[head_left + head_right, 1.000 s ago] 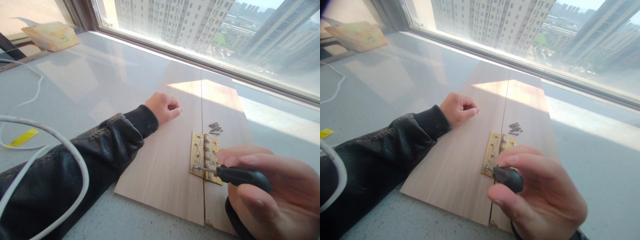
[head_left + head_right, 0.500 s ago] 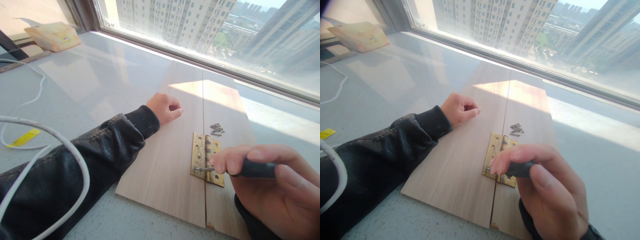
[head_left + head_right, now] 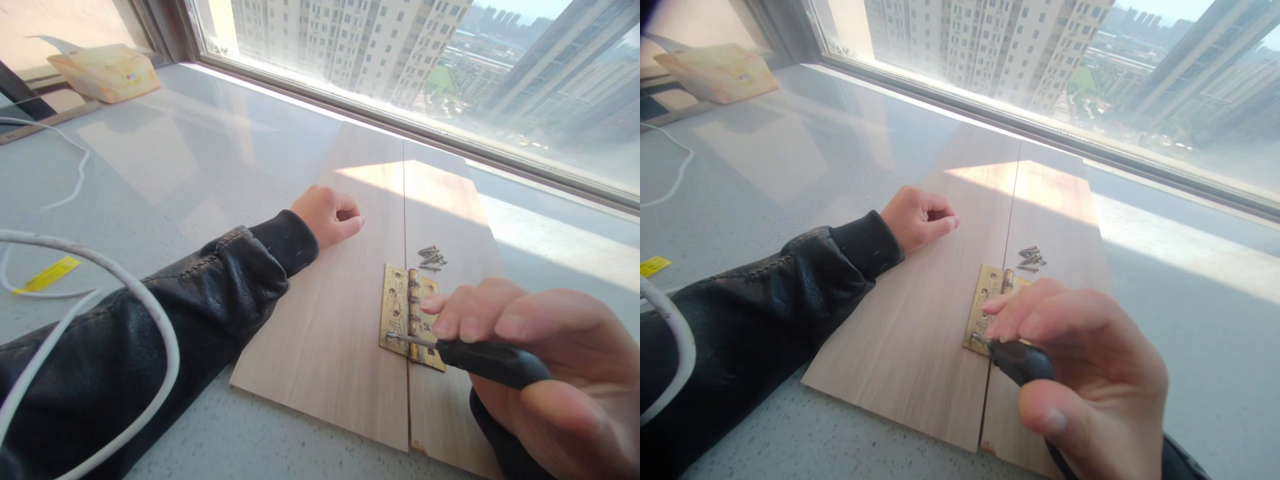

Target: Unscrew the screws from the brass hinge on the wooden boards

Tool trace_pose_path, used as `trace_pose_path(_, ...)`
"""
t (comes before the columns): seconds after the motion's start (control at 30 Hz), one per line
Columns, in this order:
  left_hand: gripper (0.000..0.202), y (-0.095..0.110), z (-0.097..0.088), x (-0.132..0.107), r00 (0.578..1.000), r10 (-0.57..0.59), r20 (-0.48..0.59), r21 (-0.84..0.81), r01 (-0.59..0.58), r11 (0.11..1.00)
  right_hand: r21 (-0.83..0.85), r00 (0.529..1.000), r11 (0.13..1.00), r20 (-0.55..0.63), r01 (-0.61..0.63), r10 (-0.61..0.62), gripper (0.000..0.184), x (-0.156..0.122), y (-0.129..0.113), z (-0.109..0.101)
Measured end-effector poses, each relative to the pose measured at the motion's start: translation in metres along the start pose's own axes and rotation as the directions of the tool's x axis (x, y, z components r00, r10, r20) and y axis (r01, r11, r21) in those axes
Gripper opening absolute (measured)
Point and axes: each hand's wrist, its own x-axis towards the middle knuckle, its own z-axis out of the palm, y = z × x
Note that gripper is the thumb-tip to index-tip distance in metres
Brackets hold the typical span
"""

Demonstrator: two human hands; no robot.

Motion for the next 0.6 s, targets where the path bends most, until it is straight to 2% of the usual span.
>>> trace_pose_path(0.07, 0.018, 0.0, 0.0, 0.0, 1.0, -0.002, 0.005, 0.002, 0.002, 1.0, 0.022, 0.998, 0.997, 0.005, 0.069, -0.069, 0.017, 0.003, 0.001, -0.001)
trace_pose_path(0.13, 0.018, 0.0, 0.0, 0.0, 1.0, -0.005, 0.006, 0.004, 0.005, 1.0, 0.031, 0.996, 0.997, 0.056, 0.072, -0.073, 0.017, 0.003, 0.0, -0.001)
trace_pose_path(0.23, 0.019, 0.0, 0.0, 0.0, 1.0, -0.005, 0.008, 0.002, 0.005, 1.0, 0.117, 0.991, 0.993, 0.133, 0.003, -0.019, 0.016, 0.0, -0.004, 0.005)
trace_pose_path(0.3, 0.019, 0.0, 0.0, 0.0, 1.0, -0.004, 0.006, -0.001, 0.004, 1.0, 0.222, 0.993, 0.972, 0.102, -0.075, 0.053, 0.02, -0.002, -0.007, 0.013)
trace_pose_path(0.37, 0.019, 0.0, 0.0, 0.0, 1.0, -0.002, 0.003, -0.003, 0.002, 1.0, 0.288, 0.994, 0.953, 0.077, -0.098, 0.079, 0.029, -0.005, -0.008, 0.021)
trace_pose_path(0.5, 0.019, 0.0, 0.0, 0.0, 1.0, 0.0, -0.001, 0.004, 0.0, 1.0, 0.166, 0.991, 0.984, 0.128, -0.062, 0.041, 0.037, -0.008, -0.011, 0.021)
trace_pose_path(0.6, 0.019, 0.0, 0.0, 0.0, 1.0, -0.005, 0.004, 0.011, 0.005, 1.0, 0.034, 0.998, 0.999, 0.05, -0.029, 0.028, 0.039, -0.005, -0.023, 0.007)
